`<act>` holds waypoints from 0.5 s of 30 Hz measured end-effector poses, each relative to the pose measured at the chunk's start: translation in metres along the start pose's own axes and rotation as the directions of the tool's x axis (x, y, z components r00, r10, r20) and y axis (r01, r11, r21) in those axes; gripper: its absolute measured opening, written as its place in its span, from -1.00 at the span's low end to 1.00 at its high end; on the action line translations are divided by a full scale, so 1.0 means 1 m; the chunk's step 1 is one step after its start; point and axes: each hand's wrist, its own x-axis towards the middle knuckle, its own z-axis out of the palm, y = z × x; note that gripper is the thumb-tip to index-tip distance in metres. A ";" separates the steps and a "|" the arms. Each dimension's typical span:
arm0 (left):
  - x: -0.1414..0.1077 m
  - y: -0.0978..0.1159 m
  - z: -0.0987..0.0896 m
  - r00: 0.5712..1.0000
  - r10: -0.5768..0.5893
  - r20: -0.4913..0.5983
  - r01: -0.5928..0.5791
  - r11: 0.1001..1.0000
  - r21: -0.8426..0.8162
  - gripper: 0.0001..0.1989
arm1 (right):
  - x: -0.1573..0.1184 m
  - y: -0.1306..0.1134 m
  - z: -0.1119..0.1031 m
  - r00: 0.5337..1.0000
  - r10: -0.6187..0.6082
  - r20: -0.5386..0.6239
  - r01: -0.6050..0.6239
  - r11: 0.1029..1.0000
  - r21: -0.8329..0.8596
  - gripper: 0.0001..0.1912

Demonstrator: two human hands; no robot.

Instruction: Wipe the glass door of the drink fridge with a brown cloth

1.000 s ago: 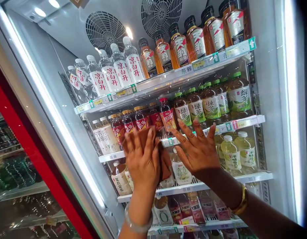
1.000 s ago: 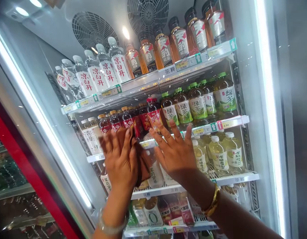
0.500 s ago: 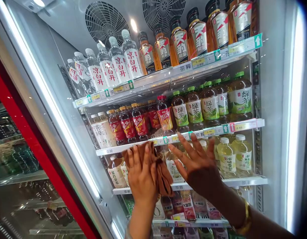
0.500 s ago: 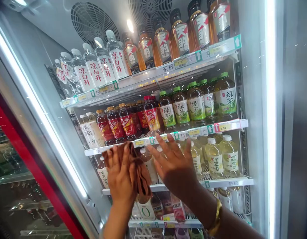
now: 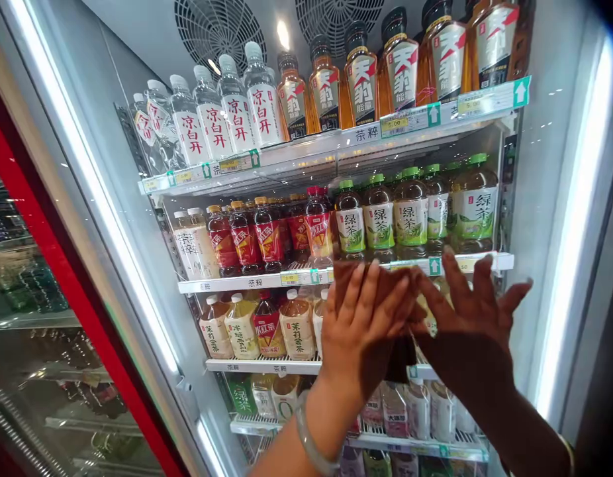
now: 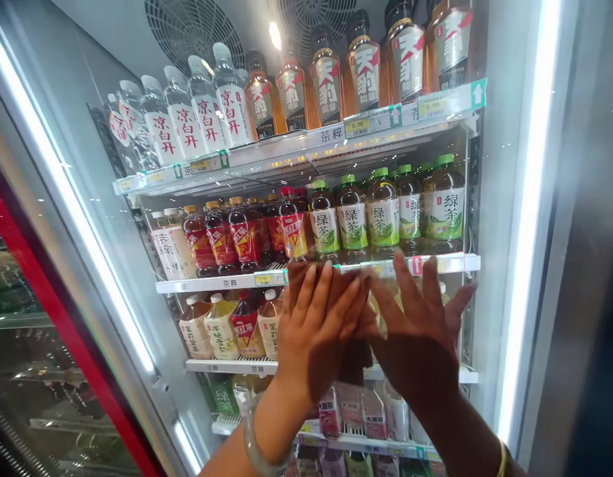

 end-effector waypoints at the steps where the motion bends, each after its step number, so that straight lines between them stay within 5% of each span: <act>1: -0.016 -0.003 -0.001 1.000 -0.018 0.011 0.018 1.000 -0.007 -0.39 | -0.008 -0.004 0.001 1.000 -0.007 0.017 0.007 1.000 0.011 -0.56; 4: -0.036 -0.029 -0.008 0.988 -0.156 0.013 0.156 0.988 0.022 -0.36 | -0.012 -0.020 0.005 0.999 -0.022 0.035 0.020 0.997 0.072 -0.52; 8: 0.005 -0.042 -0.010 0.972 -0.230 -0.046 0.231 0.973 0.020 -0.36 | 0.019 -0.011 0.002 0.997 -0.071 -0.022 0.072 0.995 0.066 -0.49; 12: 0.059 0.011 0.006 0.997 -0.065 -0.031 0.064 0.997 -0.036 -0.42 | 0.039 0.034 -0.018 1.000 -0.004 0.026 0.005 0.999 -0.043 -0.54; 15: 0.068 0.062 0.020 1.000 0.010 0.028 -0.008 0.998 -0.066 -0.45 | 0.022 0.064 -0.034 0.994 0.098 0.055 -0.091 0.988 -0.125 -0.46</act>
